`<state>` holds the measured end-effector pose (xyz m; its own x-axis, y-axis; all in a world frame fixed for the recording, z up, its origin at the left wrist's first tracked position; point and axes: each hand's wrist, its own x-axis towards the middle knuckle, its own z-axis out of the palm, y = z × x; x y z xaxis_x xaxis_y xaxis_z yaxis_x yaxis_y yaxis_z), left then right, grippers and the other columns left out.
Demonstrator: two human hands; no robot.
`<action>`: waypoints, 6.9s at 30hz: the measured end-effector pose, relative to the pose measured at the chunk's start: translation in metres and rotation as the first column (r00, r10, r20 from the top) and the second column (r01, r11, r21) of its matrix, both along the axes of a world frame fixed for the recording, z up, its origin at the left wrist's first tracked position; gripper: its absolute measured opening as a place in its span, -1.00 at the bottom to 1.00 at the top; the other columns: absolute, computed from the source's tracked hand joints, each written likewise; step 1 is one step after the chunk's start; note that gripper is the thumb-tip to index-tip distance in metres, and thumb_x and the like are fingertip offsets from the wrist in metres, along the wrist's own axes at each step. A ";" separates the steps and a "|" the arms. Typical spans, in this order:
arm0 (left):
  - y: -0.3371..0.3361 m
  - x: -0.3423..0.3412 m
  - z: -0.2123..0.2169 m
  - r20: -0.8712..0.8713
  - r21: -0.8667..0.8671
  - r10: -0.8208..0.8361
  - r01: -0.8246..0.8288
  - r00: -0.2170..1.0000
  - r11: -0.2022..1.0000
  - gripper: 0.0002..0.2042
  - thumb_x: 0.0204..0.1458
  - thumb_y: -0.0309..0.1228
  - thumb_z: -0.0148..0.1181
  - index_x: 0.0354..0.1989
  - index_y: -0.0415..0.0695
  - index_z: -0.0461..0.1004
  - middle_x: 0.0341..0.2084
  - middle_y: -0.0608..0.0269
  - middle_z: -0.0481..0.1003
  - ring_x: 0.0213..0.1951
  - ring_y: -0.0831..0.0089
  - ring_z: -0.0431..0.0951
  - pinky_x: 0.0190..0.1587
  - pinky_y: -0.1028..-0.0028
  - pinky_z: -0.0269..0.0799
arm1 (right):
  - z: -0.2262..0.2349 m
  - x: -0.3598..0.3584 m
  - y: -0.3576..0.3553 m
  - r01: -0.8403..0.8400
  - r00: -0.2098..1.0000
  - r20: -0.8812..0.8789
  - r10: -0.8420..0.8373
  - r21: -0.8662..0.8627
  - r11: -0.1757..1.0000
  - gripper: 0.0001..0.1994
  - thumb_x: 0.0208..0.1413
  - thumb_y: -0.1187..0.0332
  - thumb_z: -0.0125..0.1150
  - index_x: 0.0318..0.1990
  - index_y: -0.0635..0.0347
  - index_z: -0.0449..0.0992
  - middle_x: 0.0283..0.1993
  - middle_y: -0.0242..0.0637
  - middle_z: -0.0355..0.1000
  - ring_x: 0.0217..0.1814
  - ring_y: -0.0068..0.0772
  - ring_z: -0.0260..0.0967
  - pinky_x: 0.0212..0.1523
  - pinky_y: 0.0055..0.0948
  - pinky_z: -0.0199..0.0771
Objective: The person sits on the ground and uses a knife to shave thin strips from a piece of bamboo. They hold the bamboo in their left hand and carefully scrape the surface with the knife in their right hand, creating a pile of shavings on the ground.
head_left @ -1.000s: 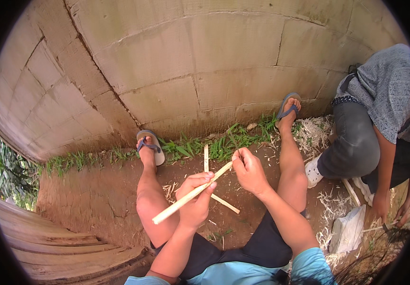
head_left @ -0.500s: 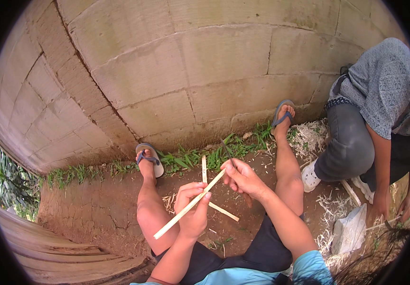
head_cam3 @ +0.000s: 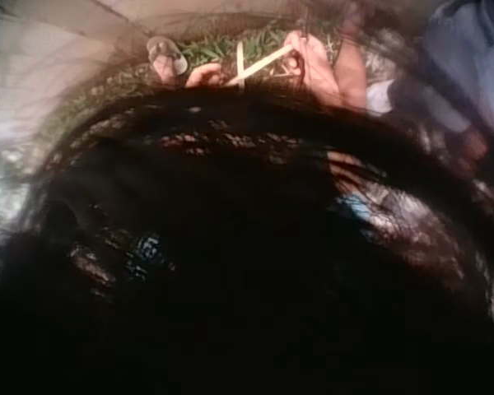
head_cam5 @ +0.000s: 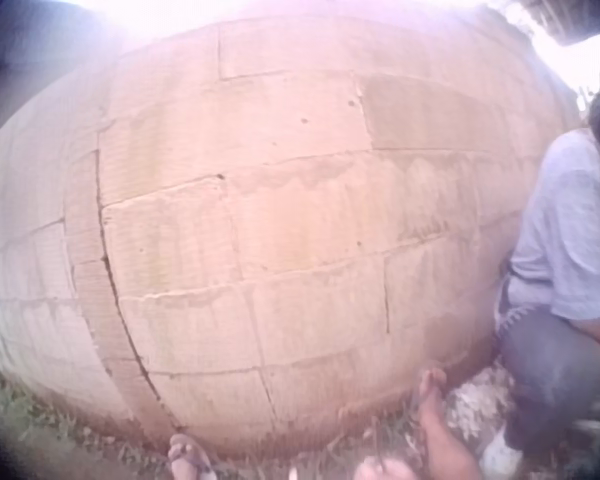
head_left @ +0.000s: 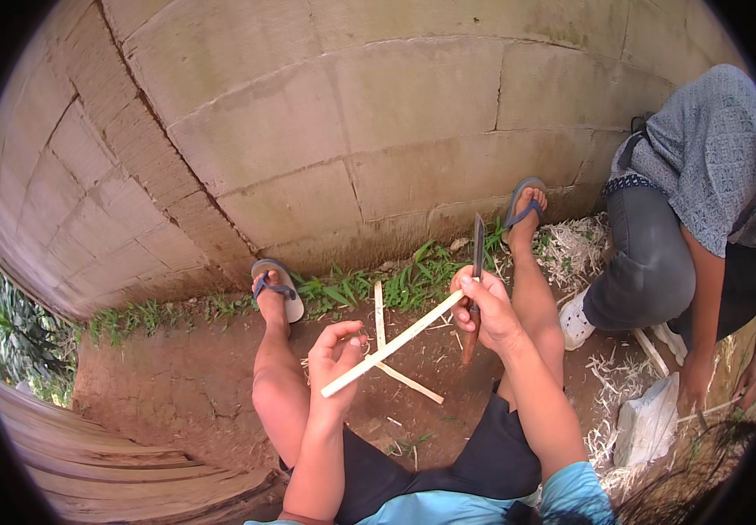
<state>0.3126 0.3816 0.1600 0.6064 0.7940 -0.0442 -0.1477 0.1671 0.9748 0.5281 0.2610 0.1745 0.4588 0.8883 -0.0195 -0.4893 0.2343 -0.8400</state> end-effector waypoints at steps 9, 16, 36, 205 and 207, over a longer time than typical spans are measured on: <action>-0.031 0.010 0.004 0.027 -0.210 -0.588 0.579 0.809 0.788 -0.54 0.24 -0.24 -0.06 0.24 -0.16 0.12 0.05 0.01 0.36 -0.05 0.29 0.51 -0.13 0.37 0.50 | -0.008 0.007 0.000 0.055 0.998 0.015 -0.057 0.127 0.990 -0.84 0.25 0.27 -0.02 -0.34 0.09 0.26 -0.56 -0.45 0.20 -0.65 -0.68 0.14 -0.71 -0.70 0.12; -0.029 0.006 0.013 0.112 -0.348 -0.660 0.652 0.743 0.674 -0.60 0.23 -0.33 -0.04 0.19 -0.22 0.17 -0.28 0.12 0.46 -0.50 0.58 0.45 -0.43 0.60 0.44 | -0.007 -0.016 0.011 0.148 0.896 0.433 -0.101 -0.076 0.986 -0.62 0.25 0.03 -0.03 -0.04 0.17 0.31 -0.53 -0.56 0.19 -0.61 -0.76 0.13 -0.62 -0.69 0.13; -0.023 0.004 0.023 0.019 -0.327 -0.268 0.260 0.963 0.909 -0.83 0.26 -0.33 -0.12 -0.14 -0.15 0.30 -0.64 0.33 0.37 -0.80 0.68 0.25 -0.79 0.69 0.13 | -0.010 -0.048 0.018 0.106 0.100 0.994 0.036 -0.047 0.993 -0.68 0.19 0.05 -0.02 -0.36 0.13 0.33 -0.66 -0.13 0.37 -0.60 0.04 0.38 -0.62 -0.10 0.34; -0.017 0.003 0.006 -0.062 -0.296 -0.383 0.350 0.922 0.889 -0.75 0.17 -0.40 0.05 -0.01 -0.21 0.31 -0.44 0.33 0.45 -0.63 0.75 0.30 -0.69 0.74 0.20 | -0.007 -0.051 0.018 -0.003 0.228 0.973 0.018 -0.018 1.000 -0.87 0.04 0.41 0.13 -0.24 0.14 0.47 -0.45 -0.22 0.41 -0.46 -0.10 0.42 -0.47 -0.23 0.40; -0.016 0.005 0.003 -0.071 -0.279 -0.356 0.325 0.932 0.904 -0.77 0.17 -0.40 0.06 -0.05 -0.21 0.34 -0.44 0.33 0.46 -0.62 0.75 0.31 -0.68 0.74 0.20 | -0.010 -0.051 0.018 -0.016 0.239 0.970 0.038 -0.035 0.999 -0.86 0.04 0.41 0.12 -0.22 0.15 0.45 -0.43 -0.22 0.42 -0.44 -0.08 0.42 -0.46 -0.22 0.41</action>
<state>0.3181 0.3652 0.1634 0.8154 0.4912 -0.3064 0.0757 0.4343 0.8976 0.4769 0.2789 0.1649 0.1144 0.9051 0.4096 0.6948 0.2218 -0.6841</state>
